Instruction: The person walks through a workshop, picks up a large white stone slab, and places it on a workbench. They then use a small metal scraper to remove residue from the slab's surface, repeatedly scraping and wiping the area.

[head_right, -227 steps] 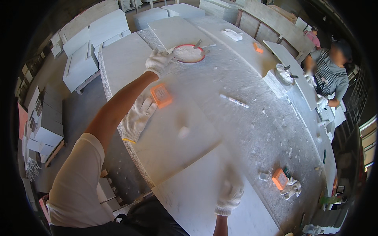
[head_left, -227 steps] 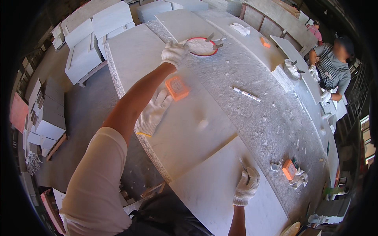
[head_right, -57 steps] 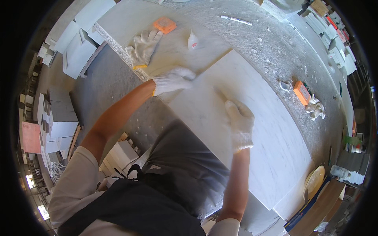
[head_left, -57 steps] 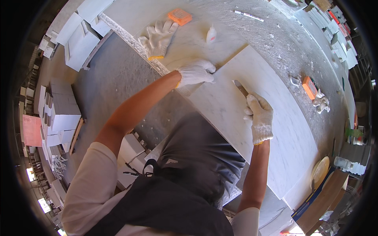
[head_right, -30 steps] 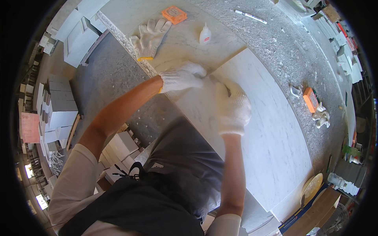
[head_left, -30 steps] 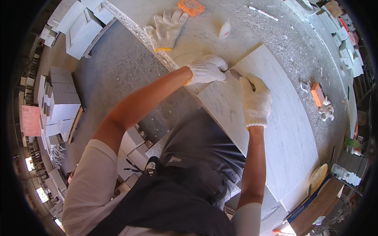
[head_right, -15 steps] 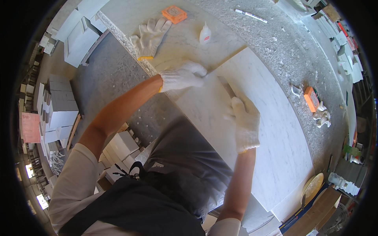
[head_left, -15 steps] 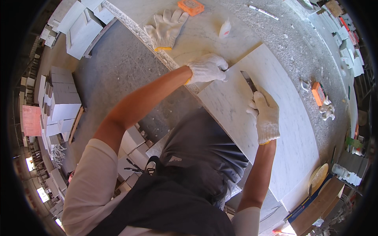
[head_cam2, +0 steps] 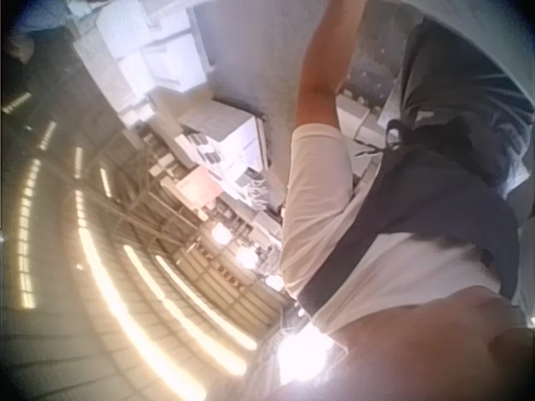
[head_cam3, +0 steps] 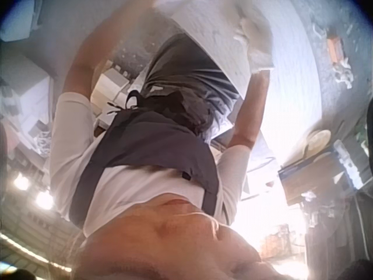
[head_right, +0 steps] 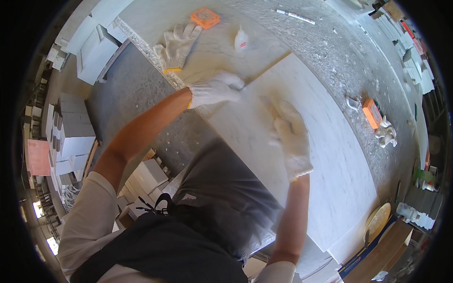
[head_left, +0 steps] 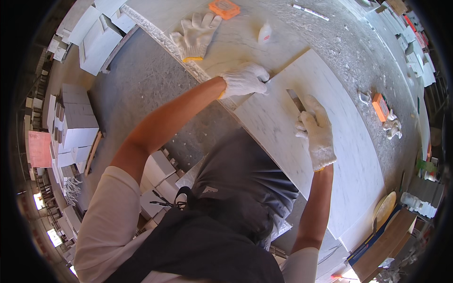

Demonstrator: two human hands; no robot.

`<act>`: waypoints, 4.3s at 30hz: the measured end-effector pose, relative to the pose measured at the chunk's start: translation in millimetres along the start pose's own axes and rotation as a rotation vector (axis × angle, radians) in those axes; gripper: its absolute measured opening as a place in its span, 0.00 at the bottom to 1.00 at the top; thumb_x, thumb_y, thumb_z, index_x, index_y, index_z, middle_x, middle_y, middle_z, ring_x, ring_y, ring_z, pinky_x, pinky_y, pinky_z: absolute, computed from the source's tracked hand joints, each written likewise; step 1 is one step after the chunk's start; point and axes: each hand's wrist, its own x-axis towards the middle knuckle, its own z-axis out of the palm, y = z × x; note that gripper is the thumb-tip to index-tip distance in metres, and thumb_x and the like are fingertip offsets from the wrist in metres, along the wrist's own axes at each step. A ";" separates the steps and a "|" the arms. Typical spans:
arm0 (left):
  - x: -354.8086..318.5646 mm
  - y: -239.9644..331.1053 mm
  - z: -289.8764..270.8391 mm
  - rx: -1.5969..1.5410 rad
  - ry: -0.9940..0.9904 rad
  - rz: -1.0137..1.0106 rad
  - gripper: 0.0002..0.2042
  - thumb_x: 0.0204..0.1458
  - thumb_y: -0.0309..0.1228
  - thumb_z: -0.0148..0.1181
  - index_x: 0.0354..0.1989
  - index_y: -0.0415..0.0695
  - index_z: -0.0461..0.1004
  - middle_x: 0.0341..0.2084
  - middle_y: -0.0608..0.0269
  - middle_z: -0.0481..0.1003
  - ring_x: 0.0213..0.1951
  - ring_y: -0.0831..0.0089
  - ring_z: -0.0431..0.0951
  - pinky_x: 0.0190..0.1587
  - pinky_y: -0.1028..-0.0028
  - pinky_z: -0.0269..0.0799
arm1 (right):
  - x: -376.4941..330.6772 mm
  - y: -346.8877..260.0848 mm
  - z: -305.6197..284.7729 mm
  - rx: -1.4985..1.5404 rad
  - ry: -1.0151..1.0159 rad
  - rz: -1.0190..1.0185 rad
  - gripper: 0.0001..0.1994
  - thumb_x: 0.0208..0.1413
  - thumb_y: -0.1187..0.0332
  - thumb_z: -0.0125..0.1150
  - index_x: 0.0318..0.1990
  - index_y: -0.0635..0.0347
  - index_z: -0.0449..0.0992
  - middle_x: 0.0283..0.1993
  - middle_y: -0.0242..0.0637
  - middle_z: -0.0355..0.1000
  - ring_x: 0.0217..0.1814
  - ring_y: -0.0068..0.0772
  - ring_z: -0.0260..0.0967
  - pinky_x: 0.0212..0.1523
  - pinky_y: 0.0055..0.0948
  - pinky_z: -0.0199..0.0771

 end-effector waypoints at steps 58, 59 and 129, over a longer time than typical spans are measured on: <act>-6.9 9.4 -1.3 0.023 0.030 -0.018 0.30 0.50 0.38 0.67 0.61 0.34 0.75 0.56 0.47 0.78 0.59 0.60 0.77 0.62 0.67 0.69 | 67.5 -16.0 20.0 -0.704 -0.173 -0.254 0.19 0.62 0.57 0.58 0.56 0.53 0.81 0.55 0.46 0.80 0.59 0.50 0.75 0.60 0.38 0.72; -6.9 9.7 -1.3 0.028 0.032 -0.017 0.30 0.50 0.38 0.67 0.61 0.34 0.75 0.56 0.47 0.78 0.58 0.60 0.77 0.61 0.67 0.69 | 68.4 -18.0 20.0 -0.718 -0.177 -0.256 0.19 0.62 0.58 0.57 0.56 0.52 0.82 0.55 0.46 0.80 0.59 0.50 0.75 0.60 0.38 0.72; -1.8 1.8 1.1 -0.013 0.054 0.027 0.27 0.49 0.37 0.68 0.57 0.34 0.77 0.51 0.50 0.80 0.54 0.64 0.78 0.58 0.69 0.70 | 71.8 -31.0 17.5 -0.624 -0.180 -0.143 0.18 0.61 0.61 0.59 0.56 0.53 0.82 0.43 0.38 0.81 0.32 0.29 0.72 0.39 0.30 0.73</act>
